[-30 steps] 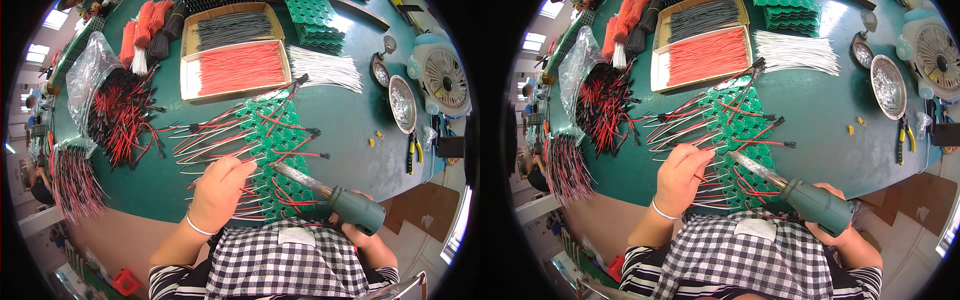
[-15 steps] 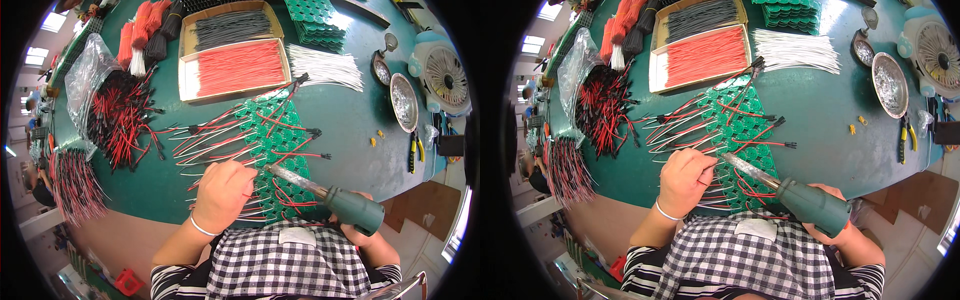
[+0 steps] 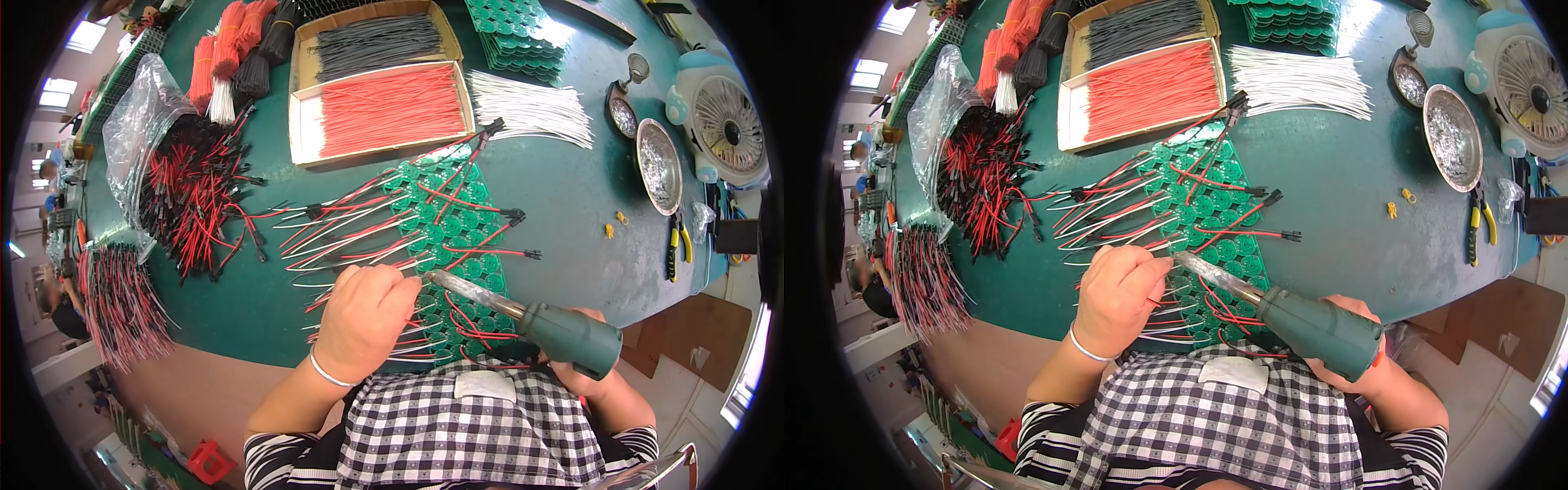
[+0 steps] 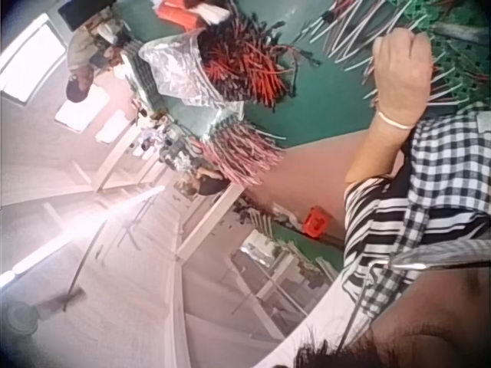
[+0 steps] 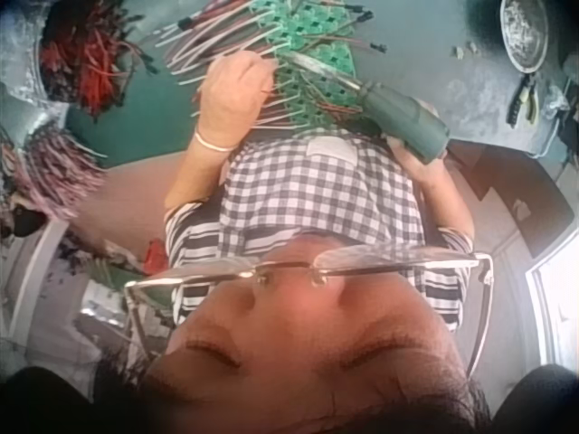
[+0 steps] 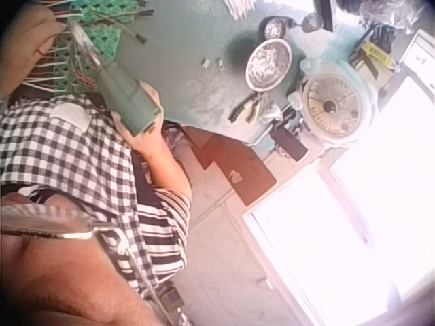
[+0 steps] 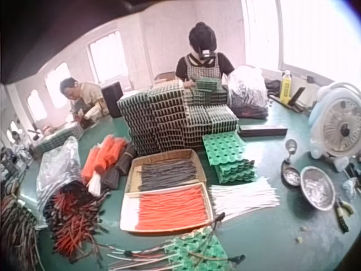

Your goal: Use a hot glue gun to secure red and black wires into a plastic grid for assembly.

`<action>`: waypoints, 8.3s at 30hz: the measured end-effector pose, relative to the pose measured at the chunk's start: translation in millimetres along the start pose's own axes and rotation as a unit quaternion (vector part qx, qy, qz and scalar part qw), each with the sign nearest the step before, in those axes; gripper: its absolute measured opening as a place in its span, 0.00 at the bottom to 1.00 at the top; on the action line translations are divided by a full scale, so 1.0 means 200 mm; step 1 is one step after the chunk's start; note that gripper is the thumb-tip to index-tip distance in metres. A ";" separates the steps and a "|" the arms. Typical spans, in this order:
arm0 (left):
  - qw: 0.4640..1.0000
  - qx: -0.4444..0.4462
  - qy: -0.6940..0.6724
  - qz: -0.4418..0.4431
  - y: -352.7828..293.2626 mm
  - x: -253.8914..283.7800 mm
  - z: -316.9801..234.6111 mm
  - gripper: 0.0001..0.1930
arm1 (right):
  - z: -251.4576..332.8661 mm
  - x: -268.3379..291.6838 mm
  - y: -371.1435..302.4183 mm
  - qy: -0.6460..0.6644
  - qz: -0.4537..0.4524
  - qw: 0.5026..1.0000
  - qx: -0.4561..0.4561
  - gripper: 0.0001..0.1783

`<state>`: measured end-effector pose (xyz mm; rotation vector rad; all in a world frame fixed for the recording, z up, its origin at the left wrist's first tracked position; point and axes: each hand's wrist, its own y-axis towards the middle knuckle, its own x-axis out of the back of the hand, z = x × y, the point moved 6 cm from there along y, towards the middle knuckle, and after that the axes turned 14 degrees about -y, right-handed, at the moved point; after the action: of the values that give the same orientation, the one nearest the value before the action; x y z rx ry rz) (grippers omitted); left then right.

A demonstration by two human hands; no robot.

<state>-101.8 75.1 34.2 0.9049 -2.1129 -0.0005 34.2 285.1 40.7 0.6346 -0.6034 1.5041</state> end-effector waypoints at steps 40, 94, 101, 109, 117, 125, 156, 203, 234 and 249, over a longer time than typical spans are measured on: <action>1.000 -0.022 -0.019 0.011 0.01 0.04 0.01 0.14 | -0.07 0.02 -0.01 0.122 -0.001 0.991 -0.049 0.07; 0.984 -0.031 -0.005 0.176 -0.10 0.00 -0.07 0.22 | -0.20 0.05 -0.19 0.333 -0.181 0.916 -0.132 0.24; 0.993 -0.025 -0.025 0.110 -0.11 -0.12 -0.07 0.27 | -0.15 0.05 -0.25 0.296 -0.175 0.931 -0.122 0.32; 0.999 -0.030 -0.022 0.036 -0.06 0.00 -0.11 0.20 | -0.02 -0.01 -0.30 0.292 -0.090 0.944 -0.128 0.25; 0.997 -0.031 -0.031 -0.059 -0.01 -0.03 -0.06 0.17 | -0.07 -0.11 -0.31 0.088 -0.050 0.990 -0.104 0.11; 0.997 -0.040 -0.043 -0.049 -0.01 -0.08 -0.04 0.13 | -0.03 -0.09 -0.27 0.028 -0.052 0.995 -0.078 0.13; 0.998 -0.034 -0.032 -0.041 0.02 -0.08 -0.05 0.11 | 0.03 -0.03 -0.26 -0.076 -0.008 0.996 -0.045 0.16; 0.998 -0.003 -0.064 -0.015 0.03 -0.07 -0.03 0.11 | -0.02 -0.04 -0.25 0.008 0.023 0.989 -0.143 0.19; 0.997 -0.022 -0.073 -0.016 -0.06 -0.10 0.03 0.12 | -0.13 0.06 -0.26 0.275 -0.301 0.903 -0.134 0.23; 0.918 0.162 0.268 -0.244 -0.30 0.56 0.66 0.04 | -0.14 0.03 -0.33 0.307 -0.295 0.894 -0.141 0.31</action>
<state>-201.8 -75.8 4.4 1.4268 -1.3603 0.3133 98.5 309.9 24.6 0.0703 -0.1038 0.9317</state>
